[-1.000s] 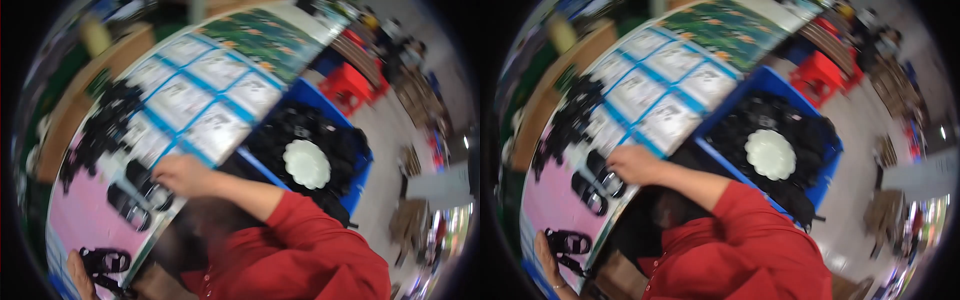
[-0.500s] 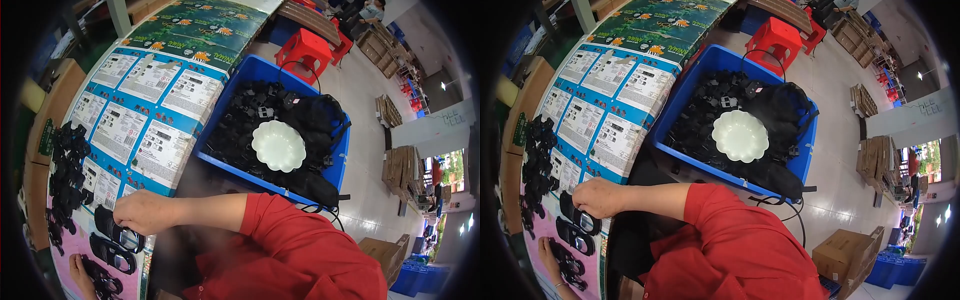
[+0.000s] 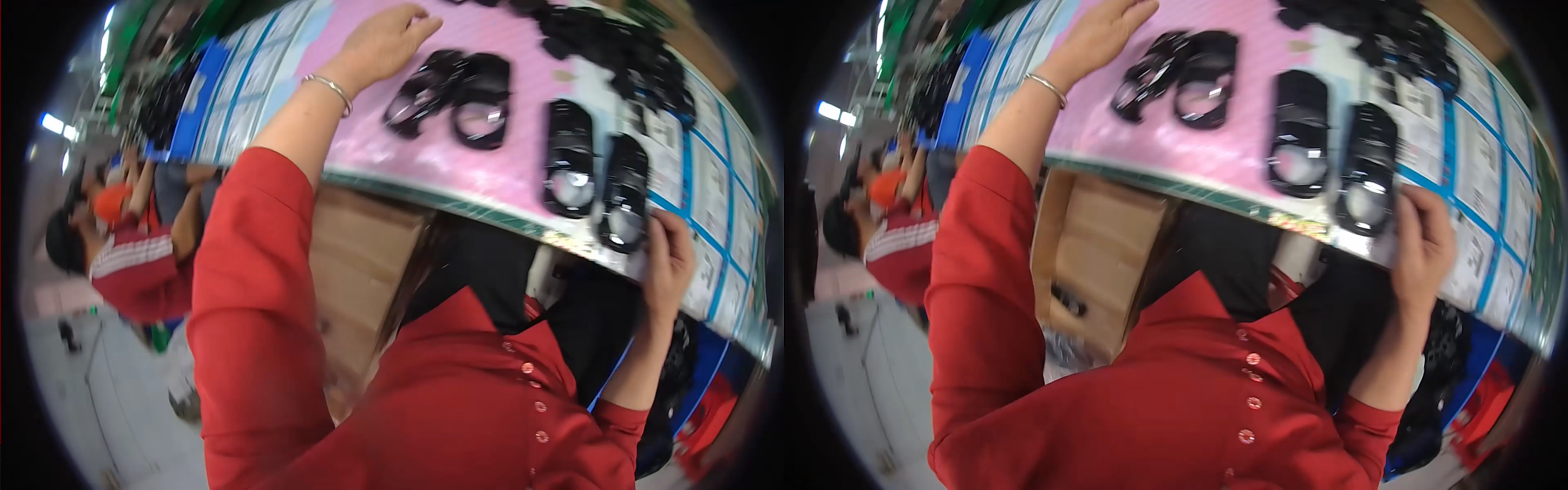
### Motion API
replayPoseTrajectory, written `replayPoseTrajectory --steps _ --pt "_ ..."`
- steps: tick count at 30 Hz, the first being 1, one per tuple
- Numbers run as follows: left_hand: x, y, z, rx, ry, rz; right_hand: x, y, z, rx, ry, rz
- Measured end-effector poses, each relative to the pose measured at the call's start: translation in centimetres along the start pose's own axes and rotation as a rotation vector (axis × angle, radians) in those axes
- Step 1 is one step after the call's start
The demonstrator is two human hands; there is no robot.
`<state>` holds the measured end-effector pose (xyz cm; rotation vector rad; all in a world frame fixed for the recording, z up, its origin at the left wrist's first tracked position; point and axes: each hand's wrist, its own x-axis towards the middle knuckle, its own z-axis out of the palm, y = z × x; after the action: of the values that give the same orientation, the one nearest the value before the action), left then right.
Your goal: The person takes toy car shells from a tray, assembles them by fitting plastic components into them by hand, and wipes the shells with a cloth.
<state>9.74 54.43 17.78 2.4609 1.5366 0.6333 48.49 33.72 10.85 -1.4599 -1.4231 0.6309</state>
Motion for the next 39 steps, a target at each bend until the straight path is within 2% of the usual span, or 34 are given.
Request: replayPoseTrajectory --steps 1,3,5,8,10,11,12,13,14,15,16,18,19,21,24,28,30,31,33,34,36,37,39 --pt "-2.0 -0.8 -1.4 0.008 -0.005 -0.057 0.3 0.3 -0.4 0.055 0.007 0.044" --pt "-7.7 -1.9 -4.7 -0.036 0.142 -0.064 0.2 1.3 -0.8 0.078 0.007 0.079" --pt "-14.9 -4.8 -6.8 -0.012 0.118 -0.331 0.4 2.0 -1.1 -0.007 0.002 0.042" --pt "-28.7 -7.6 -7.1 -0.051 0.257 -0.575 0.8 3.1 -1.8 -0.05 0.017 0.115" --pt "-39.6 -9.5 -5.9 -0.157 0.241 -0.909 1.2 3.7 -2.2 0.024 0.006 0.112" --pt "-44.8 -9.5 -5.1 -0.147 0.244 -0.994 1.6 4.7 -3.5 -0.086 -0.042 0.155" --pt "-49.5 -9.1 -3.9 -0.161 0.273 -1.161 1.8 5.0 -3.4 -0.003 -0.018 0.159" --pt "-52.8 -7.9 -3.7 -0.156 0.217 -1.349 2.1 5.5 -3.6 0.033 -0.02 0.159" --pt "-55.5 -6.7 -3.2 -0.241 0.263 -1.497 2.2 5.5 -3.7 0.068 -0.022 0.159" --pt "-58.8 -6.0 -2.5 -0.229 0.233 -1.593 2.3 5.0 -3.3 0.059 0.001 0.154" --pt "-61.0 -5.0 -2.2 -0.239 0.247 -1.616 2.3 4.3 -2.9 0.055 -0.023 0.141" --pt "-64.1 -3.0 -1.8 -0.023 -0.01 -1.645 2.2 2.9 -2.3 0.073 0.039 0.211" --pt "-63.5 -1.5 -1.8 -0.03 -0.003 -1.658 2.2 2.5 -2.2 0.047 0.039 0.227" --pt "-61.5 1.2 -1.7 0.374 -0.337 -1.617 2.4 2.4 -2.3 0.028 0.023 0.221" --pt "-61.8 2.4 -2.0 0.241 -0.447 -1.578 2.5 1.8 -1.8 -0.009 0.017 0.204" --pt "-63.7 1.7 -2.6 0.062 -0.416 -1.609 3.0 2.5 -2.6 -0.072 -0.028 0.125" --pt "-65.5 0.9 -1.4 0.082 -0.674 -1.539 2.9 2.6 -2.6 -0.052 -0.018 0.135" --pt "-64.1 1.5 -1.8 0.084 -0.673 -1.538 2.9 2.6 -2.7 -0.044 -0.026 0.139" --pt "-60.9 3.5 -2.4 0.357 -0.936 -1.295 2.8 2.7 -2.7 -0.034 -0.033 0.145" --pt "-60.3 4.3 -2.4 0.357 -0.939 -1.296 2.8 2.4 -2.6 -0.072 -0.029 0.136" --pt "-59.6 5.5 -2.6 0.436 -1.124 -0.921 2.8 2.4 -2.5 -0.104 -0.023 0.128" --pt "-60.5 5.7 -2.4 0.366 -1.125 -0.868 2.8 2.5 -2.5 -0.057 -0.022 0.148" --pt "-61.2 6.0 -2.0 0.282 -1.147 -0.901 2.6 2.5 -2.4 -0.011 -0.018 0.173"
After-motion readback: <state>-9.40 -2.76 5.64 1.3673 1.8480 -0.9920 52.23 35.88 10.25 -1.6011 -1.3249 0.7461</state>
